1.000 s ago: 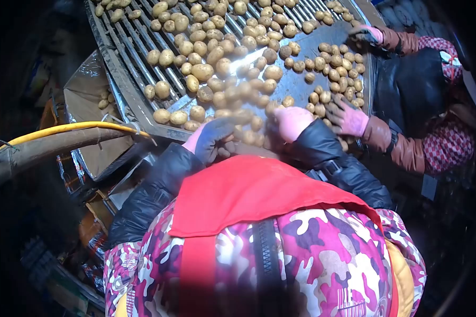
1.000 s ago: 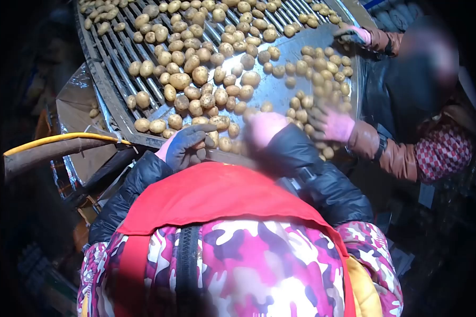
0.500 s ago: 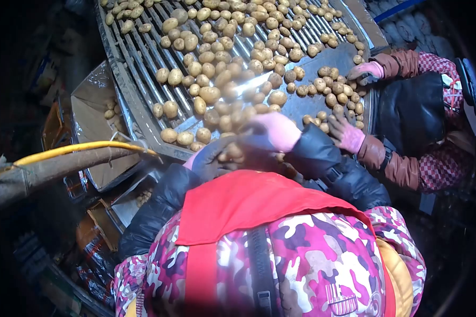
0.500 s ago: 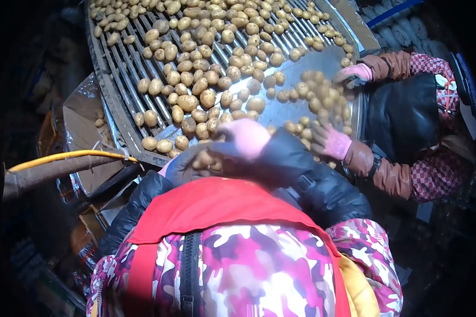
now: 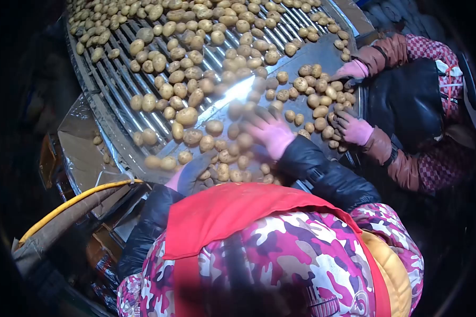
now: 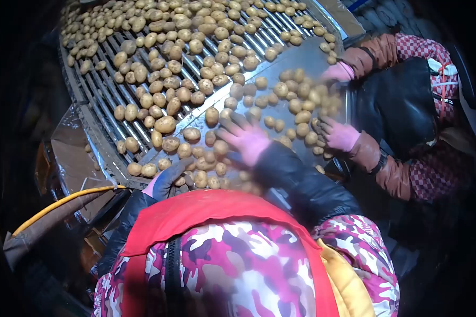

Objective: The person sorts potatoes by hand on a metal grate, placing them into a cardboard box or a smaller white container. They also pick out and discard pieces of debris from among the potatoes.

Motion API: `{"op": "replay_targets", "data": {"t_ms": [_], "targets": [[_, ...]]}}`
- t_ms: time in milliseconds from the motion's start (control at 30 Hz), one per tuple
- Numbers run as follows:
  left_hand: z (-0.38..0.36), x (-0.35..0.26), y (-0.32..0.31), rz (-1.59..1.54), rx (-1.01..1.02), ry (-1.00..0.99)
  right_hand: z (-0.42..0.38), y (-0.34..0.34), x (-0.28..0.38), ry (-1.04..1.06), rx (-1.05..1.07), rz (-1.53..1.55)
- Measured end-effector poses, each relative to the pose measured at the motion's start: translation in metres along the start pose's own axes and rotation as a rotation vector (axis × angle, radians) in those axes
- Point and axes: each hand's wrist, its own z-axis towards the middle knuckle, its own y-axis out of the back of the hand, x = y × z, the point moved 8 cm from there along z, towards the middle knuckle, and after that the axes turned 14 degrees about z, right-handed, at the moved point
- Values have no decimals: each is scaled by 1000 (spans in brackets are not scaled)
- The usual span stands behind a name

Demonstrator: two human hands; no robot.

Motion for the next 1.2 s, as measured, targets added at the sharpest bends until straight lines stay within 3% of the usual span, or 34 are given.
{"op": "replay_targets", "data": {"t_ms": [67, 167, 200, 233, 300, 367, 467, 567, 633, 700, 767, 833, 867, 900, 933, 967, 1033, 1100, 1133, 1167, 1200], "targets": [[2, 3, -1, -194, -45, 100, -31, 13, -4, -36, -16, -42], [-3, -8, -5, -66, 72, 1, -39, 38, -26, -184, 37, 223], [-3, -5, -4, -143, 78, 46, -37, 51, -38, -349, -49, 347], [-2, -2, -4, -221, 84, 89, -34, 59, -56, -351, -209, 217], [-1, 1, -4, -310, 129, 104, -12, 72, -69, -371, -272, 54], [2, 12, 3, -328, 194, 54, 19, 61, -72, -498, 17, -178], [6, 20, 10, -437, 232, 48, 40, 56, -89, -485, -20, -155], [-4, 6, 5, -327, 244, -91, 41, 60, -92, -493, 6, -135], [-3, 9, 6, -276, 185, -80, 37, 61, -88, -545, -13, -48], [8, 24, 14, -382, 188, -52, 32, 59, -73, -497, -178, -110], [9, 20, 12, -406, 205, -78, 33, 67, -6, -465, -221, 181], [9, 16, 13, -432, 234, -93, 50, 35, 47, -282, 3, 426], [1, 3, 7, -382, 96, -47, 61, 26, 65, -166, 66, 419], [4, 10, 10, -357, 131, -26, 72, 19, 80, -44, 125, 409], [11, 23, 19, -332, 162, -5, 89, 20, 80, -21, 127, 472], [11, 33, 22, -309, 192, 18, 107, 22, 75, -132, 110, 532], [0, 22, 16, -365, 181, -119, 147, 30, 66, -118, 9, 440], [-4, 20, 12, -567, 222, 29, 187, 32, 64, 30, -133, 332], [3, 20, 17, -385, 311, -237, 204, 22, 57, -50, -54, 282], [-2, 18, 18, -294, 305, -266, 217, 22, 65, 60, -120, 238], [-10, 10, 18, -201, 298, -296, 232, 14, 69, 30, -61, 162]]}}
